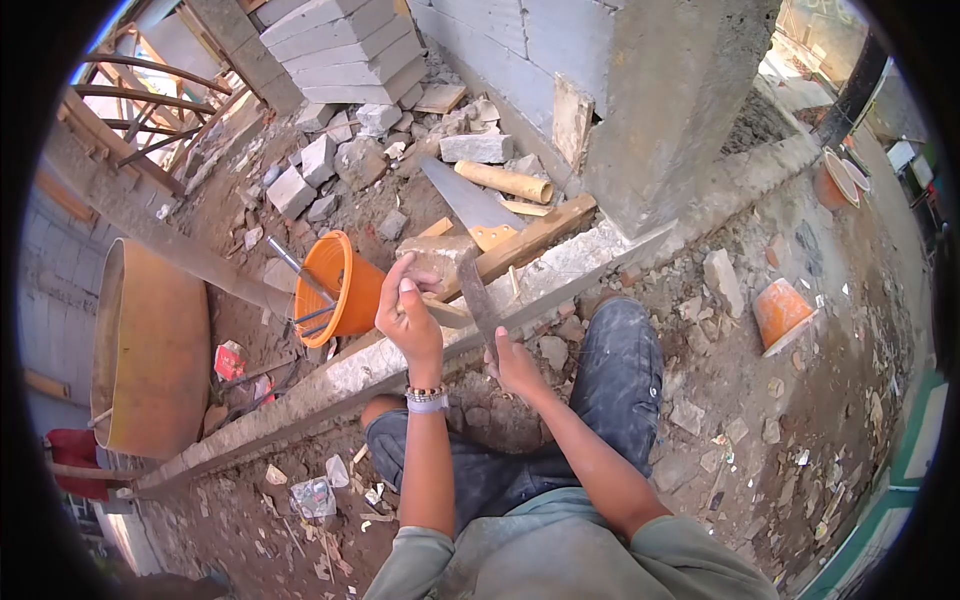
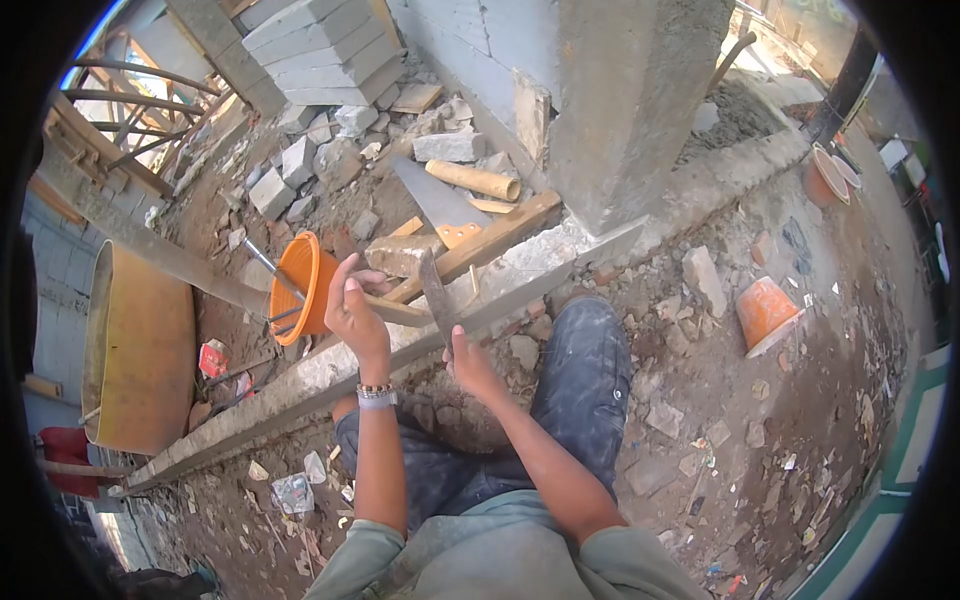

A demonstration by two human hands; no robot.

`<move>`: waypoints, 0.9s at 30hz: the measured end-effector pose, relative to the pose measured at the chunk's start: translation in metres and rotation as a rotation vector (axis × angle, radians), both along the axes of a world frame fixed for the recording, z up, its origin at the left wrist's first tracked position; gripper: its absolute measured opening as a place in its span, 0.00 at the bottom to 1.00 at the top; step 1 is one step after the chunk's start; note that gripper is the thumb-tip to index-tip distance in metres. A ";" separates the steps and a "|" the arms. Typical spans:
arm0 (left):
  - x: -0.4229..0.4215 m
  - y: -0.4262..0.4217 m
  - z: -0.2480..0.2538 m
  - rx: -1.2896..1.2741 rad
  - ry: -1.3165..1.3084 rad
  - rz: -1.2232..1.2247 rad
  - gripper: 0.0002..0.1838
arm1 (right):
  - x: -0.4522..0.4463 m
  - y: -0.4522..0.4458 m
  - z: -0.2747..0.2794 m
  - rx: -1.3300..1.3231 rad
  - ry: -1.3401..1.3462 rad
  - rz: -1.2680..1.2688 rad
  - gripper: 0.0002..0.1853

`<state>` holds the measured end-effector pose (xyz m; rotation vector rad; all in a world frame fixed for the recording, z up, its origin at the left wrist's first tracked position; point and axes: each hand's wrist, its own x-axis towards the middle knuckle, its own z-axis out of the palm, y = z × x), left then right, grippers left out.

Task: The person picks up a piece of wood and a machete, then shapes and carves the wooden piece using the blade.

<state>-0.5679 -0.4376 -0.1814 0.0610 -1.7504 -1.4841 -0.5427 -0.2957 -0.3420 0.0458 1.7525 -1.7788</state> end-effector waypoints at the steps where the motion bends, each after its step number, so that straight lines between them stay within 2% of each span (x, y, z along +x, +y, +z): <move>1: 0.000 -0.001 0.001 0.036 0.000 -0.021 0.19 | -0.001 0.004 0.010 -0.115 -0.171 -0.009 0.40; 2: -0.001 -0.003 0.001 0.025 0.002 -0.035 0.19 | -0.001 0.007 0.020 -0.230 -0.344 -0.014 0.41; 4: 0.001 -0.008 -0.002 0.006 0.003 -0.049 0.19 | 0.000 0.006 0.026 -0.340 -0.445 -0.051 0.40; 8: 0.004 -0.016 -0.004 0.187 0.019 -0.044 0.18 | 0.003 0.004 0.032 -0.538 -0.617 -0.094 0.42; 11: 0.007 -0.025 -0.004 0.220 0.031 0.009 0.16 | 0.007 0.003 0.028 -0.613 -0.625 -0.125 0.45; 15: 0.010 -0.045 -0.017 0.343 0.092 0.057 0.14 | 0.014 0.002 0.019 -0.542 -0.558 -0.147 0.47; 19: 0.017 -0.067 -0.025 0.676 0.189 0.069 0.13 | 0.015 0.005 -0.007 -0.507 -0.530 -0.135 0.47; 23: 0.032 -0.088 -0.036 0.993 0.320 0.243 0.15 | 0.014 0.012 -0.011 -0.543 -0.509 -0.105 0.48; 27: 0.039 -0.099 -0.037 1.092 0.360 0.437 0.19 | 0.013 0.017 -0.018 -0.603 -0.507 -0.070 0.47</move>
